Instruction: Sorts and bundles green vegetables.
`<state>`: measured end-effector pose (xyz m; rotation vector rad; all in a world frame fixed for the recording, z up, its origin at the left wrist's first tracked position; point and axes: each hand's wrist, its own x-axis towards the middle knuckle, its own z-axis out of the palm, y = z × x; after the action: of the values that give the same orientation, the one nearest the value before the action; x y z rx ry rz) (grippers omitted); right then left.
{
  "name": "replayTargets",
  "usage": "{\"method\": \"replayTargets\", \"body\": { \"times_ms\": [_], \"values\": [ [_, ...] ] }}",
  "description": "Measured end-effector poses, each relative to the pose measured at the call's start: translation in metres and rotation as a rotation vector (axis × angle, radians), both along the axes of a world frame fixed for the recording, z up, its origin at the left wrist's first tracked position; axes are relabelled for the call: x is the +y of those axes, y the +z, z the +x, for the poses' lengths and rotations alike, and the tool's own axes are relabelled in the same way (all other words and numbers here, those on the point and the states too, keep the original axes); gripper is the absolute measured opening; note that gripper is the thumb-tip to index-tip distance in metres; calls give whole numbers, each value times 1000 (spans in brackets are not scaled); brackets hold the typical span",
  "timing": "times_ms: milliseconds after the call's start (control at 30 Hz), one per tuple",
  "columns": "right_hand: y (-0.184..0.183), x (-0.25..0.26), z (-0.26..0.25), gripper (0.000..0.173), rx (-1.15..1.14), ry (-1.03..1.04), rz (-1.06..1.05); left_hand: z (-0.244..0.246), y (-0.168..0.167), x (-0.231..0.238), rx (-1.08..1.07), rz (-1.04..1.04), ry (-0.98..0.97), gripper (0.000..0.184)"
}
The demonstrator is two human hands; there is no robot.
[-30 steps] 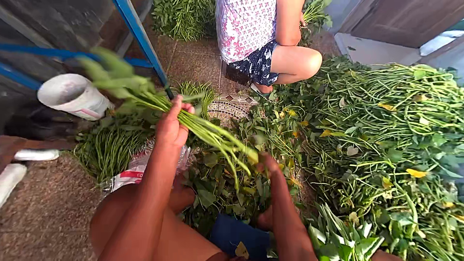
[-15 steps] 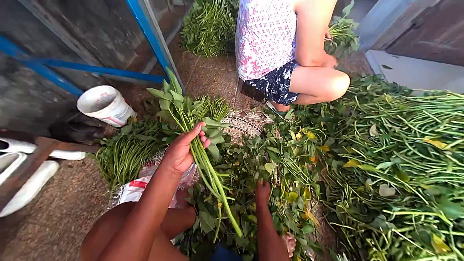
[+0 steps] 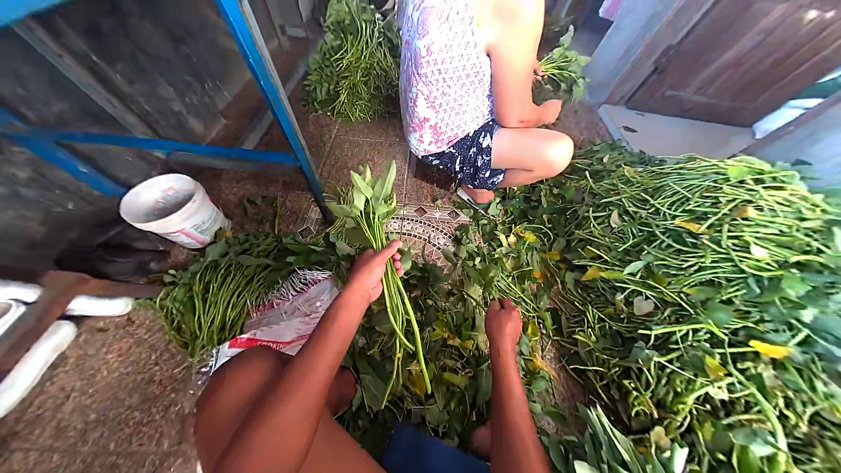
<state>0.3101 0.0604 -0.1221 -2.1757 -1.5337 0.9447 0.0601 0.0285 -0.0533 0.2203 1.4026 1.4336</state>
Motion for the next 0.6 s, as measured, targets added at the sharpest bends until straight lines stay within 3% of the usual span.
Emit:
{"method": "replayTargets", "body": {
  "times_ms": [100, 300, 433, 600],
  "values": [
    [7, -10, -1, 45, 221, 26, 66, 3, -11, -1, 34, -27, -18, 18],
    [9, -41, -25, 23, 747, 71, 48, 1, -15, -4, 77, 44, -28, 17],
    [21, -66, -44, 22, 771, 250, -26, -2, -11, -8, 80, 151, -40, 19],
    [38, -85, -57, 23, 551, 524, 25, -13, -12, -13, 168, 181, -49, 27]
  ]
}}
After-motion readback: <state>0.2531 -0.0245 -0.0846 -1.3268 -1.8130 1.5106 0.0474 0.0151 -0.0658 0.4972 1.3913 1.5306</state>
